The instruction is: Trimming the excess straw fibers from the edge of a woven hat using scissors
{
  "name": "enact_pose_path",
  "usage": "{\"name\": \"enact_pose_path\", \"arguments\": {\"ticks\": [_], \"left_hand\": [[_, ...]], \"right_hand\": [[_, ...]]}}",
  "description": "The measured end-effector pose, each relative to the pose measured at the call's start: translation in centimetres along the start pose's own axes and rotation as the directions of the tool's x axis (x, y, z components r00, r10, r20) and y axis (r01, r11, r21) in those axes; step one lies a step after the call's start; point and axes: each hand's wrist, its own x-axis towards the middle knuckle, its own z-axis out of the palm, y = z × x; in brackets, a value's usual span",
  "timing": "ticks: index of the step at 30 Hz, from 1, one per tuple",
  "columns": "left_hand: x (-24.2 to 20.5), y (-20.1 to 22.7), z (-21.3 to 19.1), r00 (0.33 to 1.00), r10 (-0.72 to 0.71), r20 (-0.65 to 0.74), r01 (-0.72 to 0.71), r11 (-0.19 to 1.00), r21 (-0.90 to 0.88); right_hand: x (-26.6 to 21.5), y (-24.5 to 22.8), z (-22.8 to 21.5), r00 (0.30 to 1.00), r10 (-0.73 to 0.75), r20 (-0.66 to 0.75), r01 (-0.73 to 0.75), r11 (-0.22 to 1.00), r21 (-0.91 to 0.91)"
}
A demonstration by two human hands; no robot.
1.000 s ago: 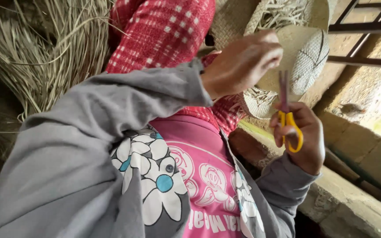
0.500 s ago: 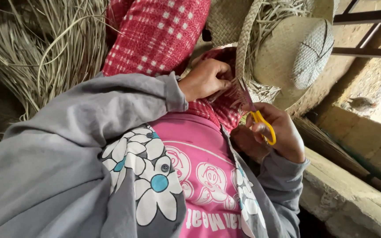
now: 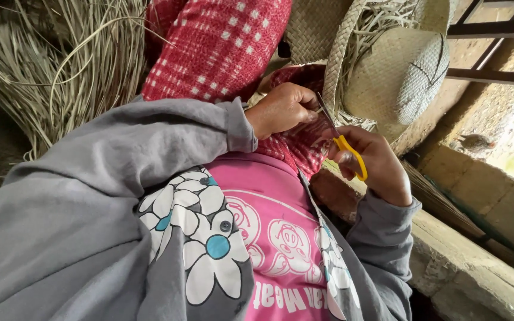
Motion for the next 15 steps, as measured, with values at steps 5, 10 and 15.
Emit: {"name": "enact_pose_path", "arguments": {"ticks": [5,10,15], "left_hand": [[-0.3,0.9,-0.2,0.999,0.051,-0.010,-0.051,0.994,-0.101],[-0.6,1.0,-0.5,0.998,0.057,0.005,-0.056,0.994,-0.095],[-1.6,0.9,-0.3,0.992,0.126,0.013,-0.126,0.992,0.004]], "right_hand": [[0.9,-1.6,0.7,1.000,-0.002,0.009,0.002,1.000,-0.018],[1.4,-1.0,0.8,0.999,-0.032,0.018,0.032,0.999,-0.022],[1.0,-1.7,0.9,0.999,-0.034,-0.029,0.034,0.999,0.020]]}}
